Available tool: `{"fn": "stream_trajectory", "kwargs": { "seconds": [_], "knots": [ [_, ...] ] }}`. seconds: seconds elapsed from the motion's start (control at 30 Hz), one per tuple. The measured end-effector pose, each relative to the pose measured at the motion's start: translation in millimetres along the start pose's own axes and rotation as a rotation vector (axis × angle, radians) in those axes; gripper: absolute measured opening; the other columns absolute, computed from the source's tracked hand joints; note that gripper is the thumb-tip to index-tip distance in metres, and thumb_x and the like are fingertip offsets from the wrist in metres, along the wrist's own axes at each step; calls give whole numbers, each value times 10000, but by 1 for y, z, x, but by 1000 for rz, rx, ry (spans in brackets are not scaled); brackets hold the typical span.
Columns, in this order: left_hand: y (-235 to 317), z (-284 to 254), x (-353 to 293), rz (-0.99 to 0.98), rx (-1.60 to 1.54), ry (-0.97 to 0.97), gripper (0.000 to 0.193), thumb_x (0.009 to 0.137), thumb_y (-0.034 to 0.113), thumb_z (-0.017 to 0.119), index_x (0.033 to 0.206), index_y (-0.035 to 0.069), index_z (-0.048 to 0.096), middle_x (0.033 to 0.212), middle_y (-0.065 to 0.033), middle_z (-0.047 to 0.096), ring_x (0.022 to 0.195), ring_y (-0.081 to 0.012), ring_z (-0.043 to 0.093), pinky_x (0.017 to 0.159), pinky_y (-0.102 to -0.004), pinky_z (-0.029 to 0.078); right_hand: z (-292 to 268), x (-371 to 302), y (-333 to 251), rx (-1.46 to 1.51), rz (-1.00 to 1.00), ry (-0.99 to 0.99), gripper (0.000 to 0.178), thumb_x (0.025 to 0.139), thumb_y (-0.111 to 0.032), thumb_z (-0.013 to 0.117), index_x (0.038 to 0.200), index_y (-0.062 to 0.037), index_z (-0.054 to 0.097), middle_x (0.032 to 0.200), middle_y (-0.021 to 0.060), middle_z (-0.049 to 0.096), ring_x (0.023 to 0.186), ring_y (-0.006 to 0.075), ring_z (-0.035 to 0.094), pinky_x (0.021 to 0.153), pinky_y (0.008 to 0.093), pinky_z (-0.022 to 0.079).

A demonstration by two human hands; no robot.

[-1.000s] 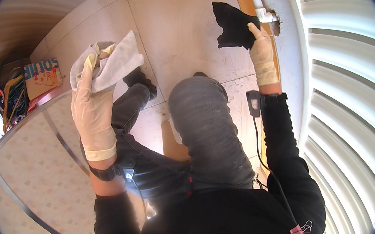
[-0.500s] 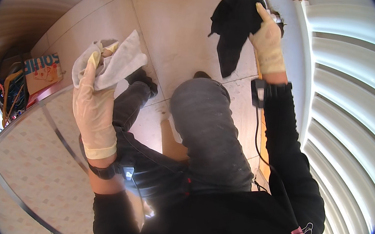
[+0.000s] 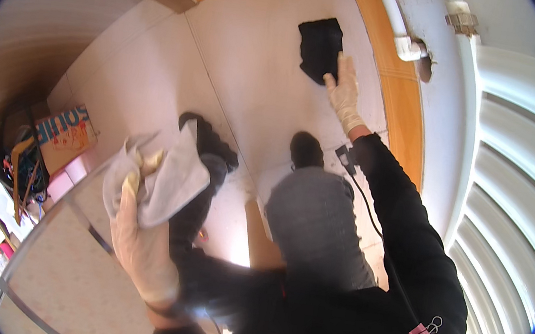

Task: The person carries a metal basin to a tiled area, pours water into it from a red plastic scoop, then uses a black cloth to wipe the floor. They repeatedly wring the cloth in the basin and continue wiping different sections of the floor.

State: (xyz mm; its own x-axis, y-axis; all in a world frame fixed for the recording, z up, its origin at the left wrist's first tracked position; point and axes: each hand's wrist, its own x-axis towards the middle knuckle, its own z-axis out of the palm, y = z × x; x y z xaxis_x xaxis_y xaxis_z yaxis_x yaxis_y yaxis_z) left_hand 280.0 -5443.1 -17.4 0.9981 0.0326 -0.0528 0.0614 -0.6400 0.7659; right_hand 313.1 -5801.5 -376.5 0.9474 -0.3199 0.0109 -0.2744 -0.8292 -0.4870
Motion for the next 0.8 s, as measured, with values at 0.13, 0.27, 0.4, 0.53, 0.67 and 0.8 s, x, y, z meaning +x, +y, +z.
{"fn": "stream_trajectory", "kwargs": {
  "seconds": [0.13,0.27,0.4,0.53,0.67,0.8],
  "knots": [
    [-5,0,6,-463,-896,131,381,1012,111,536,1346,-70,511,1324,-190,578,1227,-266,570,1066,-431,446,16,47,-42,-399,-182,-159,843,838,-413,719,1533,-151,321,1552,149,316,1412,400,298,1143,583,255],
    [-12,2,14,-652,-758,239,397,1029,196,523,1317,-77,525,1271,-184,609,1183,-265,595,1038,-428,463,33,85,-51,-449,-69,-252,852,872,-417,664,1565,-165,238,1588,147,260,1420,412,279,1152,600,209],
    [-23,3,17,-758,-771,273,406,1018,215,550,1306,-72,538,1230,-169,623,1121,-258,618,1002,-411,483,49,122,-29,-481,4,-103,760,906,-355,619,1546,-162,258,1563,112,297,1403,389,297,1164,551,223],
    [-41,2,18,-745,-792,262,398,1014,224,560,1281,-71,550,1207,-165,629,1102,-246,623,994,-396,487,59,206,-1,-356,3,177,700,939,-359,574,1538,-162,269,1555,142,324,1407,380,320,1132,568,267],
    [-59,2,16,-795,-790,352,402,1012,227,564,1287,-67,538,1195,-171,636,1099,-246,629,1004,-399,483,78,290,2,-175,-102,214,604,921,-312,590,1463,-125,402,1506,172,392,1384,379,362,1098,569,315],
    [-66,6,20,-843,-709,274,411,1009,213,569,1313,-60,520,1202,-176,640,1089,-254,640,998,-403,492,98,300,-36,-184,-90,282,458,808,-172,650,1218,11,560,1195,200,587,1118,405,548,957,511,437]
  ]
}}
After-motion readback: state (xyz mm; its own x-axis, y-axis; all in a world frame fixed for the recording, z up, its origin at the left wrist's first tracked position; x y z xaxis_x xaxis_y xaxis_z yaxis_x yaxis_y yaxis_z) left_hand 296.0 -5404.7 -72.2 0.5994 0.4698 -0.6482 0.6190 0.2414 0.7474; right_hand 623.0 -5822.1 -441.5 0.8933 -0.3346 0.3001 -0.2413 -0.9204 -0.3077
